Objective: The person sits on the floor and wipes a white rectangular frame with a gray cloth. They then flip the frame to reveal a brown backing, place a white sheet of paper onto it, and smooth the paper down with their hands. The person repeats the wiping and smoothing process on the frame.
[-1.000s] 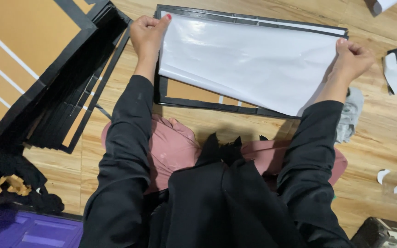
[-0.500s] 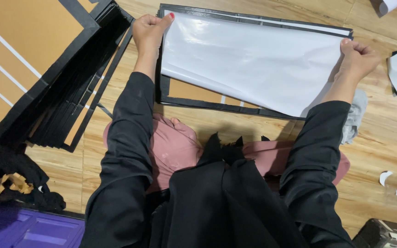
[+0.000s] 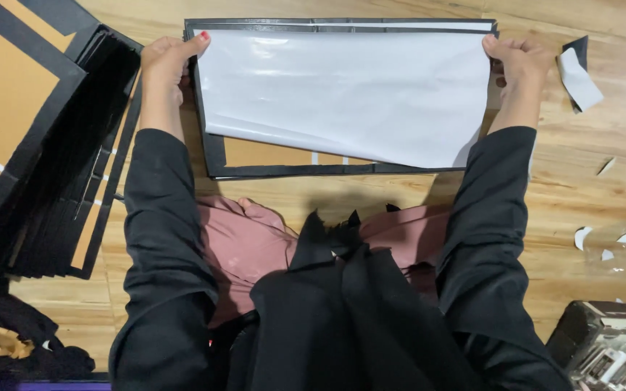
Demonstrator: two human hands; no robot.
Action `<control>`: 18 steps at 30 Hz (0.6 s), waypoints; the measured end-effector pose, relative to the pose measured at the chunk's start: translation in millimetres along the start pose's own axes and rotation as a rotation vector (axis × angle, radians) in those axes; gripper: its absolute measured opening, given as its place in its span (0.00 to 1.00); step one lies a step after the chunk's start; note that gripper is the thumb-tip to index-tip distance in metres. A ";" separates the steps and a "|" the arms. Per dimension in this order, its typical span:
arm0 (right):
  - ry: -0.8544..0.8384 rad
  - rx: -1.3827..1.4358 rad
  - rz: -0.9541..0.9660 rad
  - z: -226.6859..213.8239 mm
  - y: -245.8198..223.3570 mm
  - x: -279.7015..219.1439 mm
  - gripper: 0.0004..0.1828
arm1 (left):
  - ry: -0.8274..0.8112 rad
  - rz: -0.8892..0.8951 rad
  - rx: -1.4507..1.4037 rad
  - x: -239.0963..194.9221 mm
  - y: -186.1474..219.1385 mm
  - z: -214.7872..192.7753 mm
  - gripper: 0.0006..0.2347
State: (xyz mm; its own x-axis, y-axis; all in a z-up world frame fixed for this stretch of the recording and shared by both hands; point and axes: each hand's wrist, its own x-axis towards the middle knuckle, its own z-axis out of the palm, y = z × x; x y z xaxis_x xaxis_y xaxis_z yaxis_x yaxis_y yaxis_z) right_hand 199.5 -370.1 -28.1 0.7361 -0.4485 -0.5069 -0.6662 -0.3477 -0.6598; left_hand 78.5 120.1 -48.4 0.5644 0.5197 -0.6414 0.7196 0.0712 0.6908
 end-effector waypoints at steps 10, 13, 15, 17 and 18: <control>0.056 0.416 -0.607 18.5 59.8 45.2 0.16 | 0.009 0.463 -0.007 14.3 -32.8 -1.1 0.19; -0.008 0.368 -0.470 15.0 41.6 34.7 0.16 | 0.012 0.203 -0.033 5.2 -13.3 -1.7 0.19; -0.042 0.251 -0.246 12.8 34.8 32.1 0.14 | -0.014 0.093 -0.105 -1.1 -6.5 -3.6 0.15; -0.069 0.234 -0.102 7.0 18.0 14.9 0.12 | -0.028 0.116 -0.103 -0.2 -8.1 -3.5 0.16; -0.097 0.217 0.044 5.0 9.7 5.9 0.12 | -0.039 0.138 -0.100 -0.1 -9.6 -4.3 0.16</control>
State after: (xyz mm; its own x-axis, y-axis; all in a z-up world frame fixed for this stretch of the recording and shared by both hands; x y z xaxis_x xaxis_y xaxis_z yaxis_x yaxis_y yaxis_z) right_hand 198.0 -372.0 -40.3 0.7217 -0.3743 -0.5823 -0.6646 -0.1395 -0.7340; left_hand 69.7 123.0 -53.5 0.6719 0.4970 -0.5492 0.5914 0.0864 0.8017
